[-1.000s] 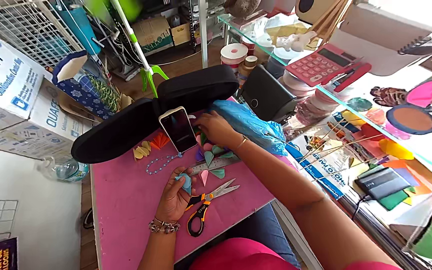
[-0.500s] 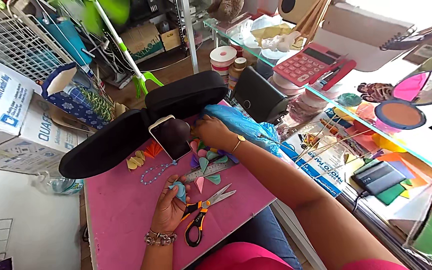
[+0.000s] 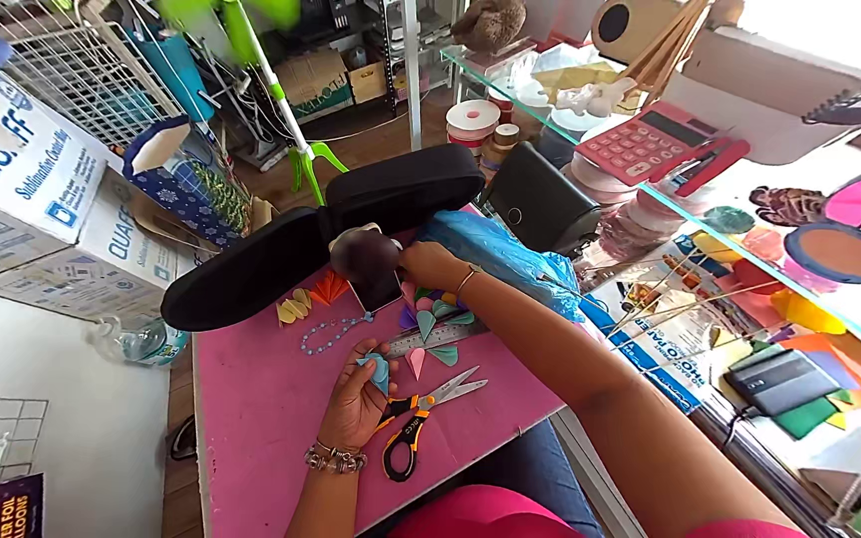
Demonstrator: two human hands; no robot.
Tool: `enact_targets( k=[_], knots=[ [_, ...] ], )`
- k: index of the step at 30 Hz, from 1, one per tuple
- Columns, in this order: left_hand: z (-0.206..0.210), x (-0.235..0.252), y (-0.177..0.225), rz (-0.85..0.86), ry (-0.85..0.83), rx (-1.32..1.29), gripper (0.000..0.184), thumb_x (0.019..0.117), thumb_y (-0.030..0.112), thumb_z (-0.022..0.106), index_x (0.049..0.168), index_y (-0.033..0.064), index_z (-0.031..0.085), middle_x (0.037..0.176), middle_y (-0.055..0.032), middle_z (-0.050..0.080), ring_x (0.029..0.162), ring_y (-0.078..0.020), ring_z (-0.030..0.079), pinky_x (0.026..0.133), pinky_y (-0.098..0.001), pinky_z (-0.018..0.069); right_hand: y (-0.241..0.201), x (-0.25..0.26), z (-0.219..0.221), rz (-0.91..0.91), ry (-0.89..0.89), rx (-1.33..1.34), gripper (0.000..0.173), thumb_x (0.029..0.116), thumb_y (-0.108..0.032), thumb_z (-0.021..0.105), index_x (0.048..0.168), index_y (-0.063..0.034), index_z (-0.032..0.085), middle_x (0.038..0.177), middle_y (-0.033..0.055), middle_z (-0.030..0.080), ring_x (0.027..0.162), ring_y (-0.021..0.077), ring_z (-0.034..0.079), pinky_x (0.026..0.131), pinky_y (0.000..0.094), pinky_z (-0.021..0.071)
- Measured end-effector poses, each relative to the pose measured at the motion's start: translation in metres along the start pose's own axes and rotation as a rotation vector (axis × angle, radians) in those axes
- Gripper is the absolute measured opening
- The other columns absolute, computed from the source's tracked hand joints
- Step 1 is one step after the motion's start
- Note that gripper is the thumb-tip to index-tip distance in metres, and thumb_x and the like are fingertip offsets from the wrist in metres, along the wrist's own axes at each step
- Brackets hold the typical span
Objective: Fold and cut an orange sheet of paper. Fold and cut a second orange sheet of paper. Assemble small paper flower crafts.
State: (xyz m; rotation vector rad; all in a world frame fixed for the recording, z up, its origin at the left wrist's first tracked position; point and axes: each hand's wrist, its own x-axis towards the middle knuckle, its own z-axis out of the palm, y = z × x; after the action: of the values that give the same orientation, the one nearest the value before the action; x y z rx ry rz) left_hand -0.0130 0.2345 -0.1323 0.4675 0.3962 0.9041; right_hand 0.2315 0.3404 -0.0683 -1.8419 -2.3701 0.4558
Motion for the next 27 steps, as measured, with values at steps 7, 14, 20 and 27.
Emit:
enact_targets(
  k=[7,14,20,27],
  knots=[
    [0.000,-0.001,0.002,0.005,0.010,-0.031,0.023,0.0964,0.011,0.066,0.119,0.0135,0.069,0.118,-0.0177,0.072,0.094,-0.0257,0.075,0.072,-0.0345,0.0636,-0.004,0.005,-0.003,0.064,-0.064,-0.015,0.019,0.0983,-0.014,0.063,0.111,-0.0028,0.071,0.105,0.0226,0.071,0.102,0.0435,0.067,0.082,0.0632,0.0517],
    [0.000,0.000,0.001,0.003,0.008,-0.056,0.022,0.0976,0.010,0.063,0.119,0.0136,0.069,0.117,-0.0178,0.071,0.094,-0.0265,0.075,0.072,-0.0354,0.0635,-0.002,-0.001,-0.016,0.042,-0.035,0.023,0.019,0.1007,-0.014,0.059,0.114,-0.0072,0.071,0.107,0.0203,0.072,0.105,0.0423,0.068,0.085,0.0640,0.0510],
    [0.000,0.000,0.001,0.008,0.012,-0.052,0.022,0.0966,0.010,0.065,0.118,0.0130,0.069,0.116,-0.0175,0.071,0.093,-0.0259,0.075,0.072,-0.0350,0.0634,0.000,0.003,-0.005,0.014,-0.061,0.010,0.020,0.1013,-0.015,0.060,0.113,-0.0021,0.070,0.106,0.0232,0.070,0.104,0.0438,0.067,0.085,0.0633,0.0510],
    [0.002,0.000,0.002,0.013,0.042,-0.042,0.021,0.0979,0.009,0.062,0.117,0.0134,0.068,0.115,-0.0162,0.072,0.092,-0.0251,0.075,0.071,-0.0343,0.0634,0.002,0.007,-0.009,0.004,-0.097,0.057,0.023,0.1014,-0.014,0.059,0.119,-0.0035,0.069,0.113,0.0227,0.070,0.110,0.0431,0.066,0.090,0.0641,0.0496]
  ],
)
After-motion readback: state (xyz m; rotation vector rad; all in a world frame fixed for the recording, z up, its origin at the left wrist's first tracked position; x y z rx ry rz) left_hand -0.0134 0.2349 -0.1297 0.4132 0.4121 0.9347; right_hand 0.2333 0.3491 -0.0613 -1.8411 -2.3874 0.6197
